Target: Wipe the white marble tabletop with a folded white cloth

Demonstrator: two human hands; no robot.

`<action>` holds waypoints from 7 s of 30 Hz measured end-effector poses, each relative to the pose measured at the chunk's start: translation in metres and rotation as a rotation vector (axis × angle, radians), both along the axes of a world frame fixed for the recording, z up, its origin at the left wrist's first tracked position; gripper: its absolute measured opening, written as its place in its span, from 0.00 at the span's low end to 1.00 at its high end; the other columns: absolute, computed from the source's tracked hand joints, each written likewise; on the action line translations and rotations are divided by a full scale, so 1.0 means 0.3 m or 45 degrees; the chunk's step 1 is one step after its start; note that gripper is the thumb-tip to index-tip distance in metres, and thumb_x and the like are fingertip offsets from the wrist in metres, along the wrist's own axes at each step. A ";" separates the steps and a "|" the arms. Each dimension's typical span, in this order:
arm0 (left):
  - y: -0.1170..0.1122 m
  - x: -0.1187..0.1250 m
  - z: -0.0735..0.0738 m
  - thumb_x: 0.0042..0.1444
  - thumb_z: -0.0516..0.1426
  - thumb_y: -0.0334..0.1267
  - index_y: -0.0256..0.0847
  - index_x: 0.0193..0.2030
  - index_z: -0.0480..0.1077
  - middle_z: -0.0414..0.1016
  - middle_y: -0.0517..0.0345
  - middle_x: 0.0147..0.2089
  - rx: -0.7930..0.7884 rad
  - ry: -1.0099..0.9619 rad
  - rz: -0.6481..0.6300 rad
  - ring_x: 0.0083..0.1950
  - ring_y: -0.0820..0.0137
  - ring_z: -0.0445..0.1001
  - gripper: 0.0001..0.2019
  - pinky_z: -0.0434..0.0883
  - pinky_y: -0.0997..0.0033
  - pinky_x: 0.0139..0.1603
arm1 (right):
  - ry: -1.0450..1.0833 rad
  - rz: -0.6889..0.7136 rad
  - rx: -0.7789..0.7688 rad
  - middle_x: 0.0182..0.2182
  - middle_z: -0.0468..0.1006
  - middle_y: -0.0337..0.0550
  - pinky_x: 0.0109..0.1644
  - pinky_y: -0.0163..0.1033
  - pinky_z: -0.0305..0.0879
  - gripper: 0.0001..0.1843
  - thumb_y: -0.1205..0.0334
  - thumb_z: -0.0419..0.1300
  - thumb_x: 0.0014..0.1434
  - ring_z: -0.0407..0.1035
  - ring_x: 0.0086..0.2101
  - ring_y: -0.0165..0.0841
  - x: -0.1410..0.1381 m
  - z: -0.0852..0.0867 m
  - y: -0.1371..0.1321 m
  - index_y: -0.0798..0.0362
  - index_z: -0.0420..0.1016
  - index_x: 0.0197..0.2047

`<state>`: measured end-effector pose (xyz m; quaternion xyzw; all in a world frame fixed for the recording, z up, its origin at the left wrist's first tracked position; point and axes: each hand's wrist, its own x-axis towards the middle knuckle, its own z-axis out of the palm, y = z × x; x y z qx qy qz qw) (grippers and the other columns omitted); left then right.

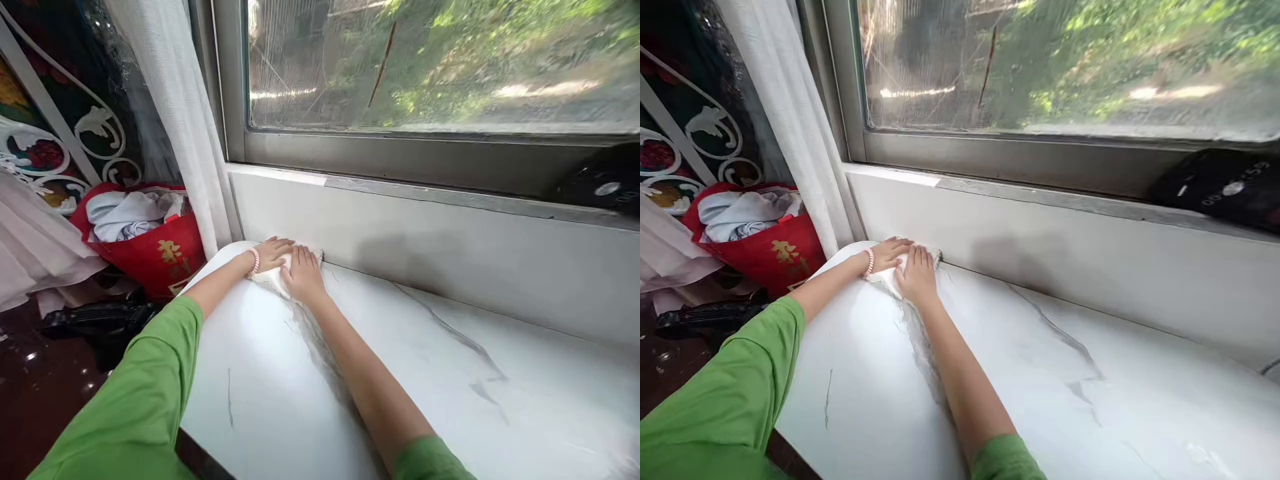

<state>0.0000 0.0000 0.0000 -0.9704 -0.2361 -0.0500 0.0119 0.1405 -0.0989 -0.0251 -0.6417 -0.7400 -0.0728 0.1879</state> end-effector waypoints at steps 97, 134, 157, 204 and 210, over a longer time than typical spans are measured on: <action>-0.355 -0.117 0.059 0.62 0.43 0.40 0.40 0.67 0.50 0.56 0.47 0.67 -0.019 0.005 0.271 0.68 0.60 0.51 0.27 0.42 0.49 0.67 | 0.311 0.073 -0.035 0.54 0.67 0.64 0.64 0.59 0.38 0.28 0.67 0.47 0.60 0.58 0.55 0.47 -0.136 0.100 -0.218 0.68 0.56 0.62; -1.100 0.104 0.047 0.61 0.45 0.38 0.31 0.69 0.46 0.48 0.41 0.70 0.097 -0.012 0.099 0.71 0.54 0.40 0.30 0.36 0.42 0.67 | -0.229 0.320 0.139 0.53 0.69 0.71 0.56 0.58 0.61 0.29 0.67 0.47 0.55 0.61 0.56 0.55 0.135 0.088 -0.917 0.74 0.64 0.58; -0.446 0.819 0.026 0.62 0.44 0.35 0.37 0.61 0.59 0.58 0.48 0.66 -0.029 -0.160 0.129 0.67 0.63 0.53 0.21 0.43 0.51 0.68 | 0.312 -0.111 0.087 0.52 0.72 0.54 0.58 0.45 0.56 0.24 0.72 0.44 0.55 0.64 0.51 0.39 0.744 0.066 -0.327 0.61 0.65 0.54; -0.619 1.072 -0.007 0.62 0.44 0.36 0.34 0.56 0.64 0.66 0.46 0.59 -0.012 -0.216 -0.149 0.62 0.62 0.61 0.19 0.49 0.56 0.66 | 0.365 -0.296 0.153 0.52 0.72 0.52 0.58 0.51 0.59 0.24 0.65 0.44 0.56 0.65 0.52 0.42 0.986 0.010 -0.555 0.57 0.67 0.54; -0.586 1.089 -0.023 0.63 0.43 0.36 0.33 0.58 0.63 0.64 0.46 0.61 -0.037 -0.259 -0.102 0.63 0.62 0.59 0.19 0.48 0.55 0.66 | 0.388 -0.289 0.163 0.52 0.73 0.50 0.58 0.49 0.60 0.24 0.64 0.44 0.56 0.65 0.52 0.41 1.009 0.011 -0.520 0.56 0.68 0.54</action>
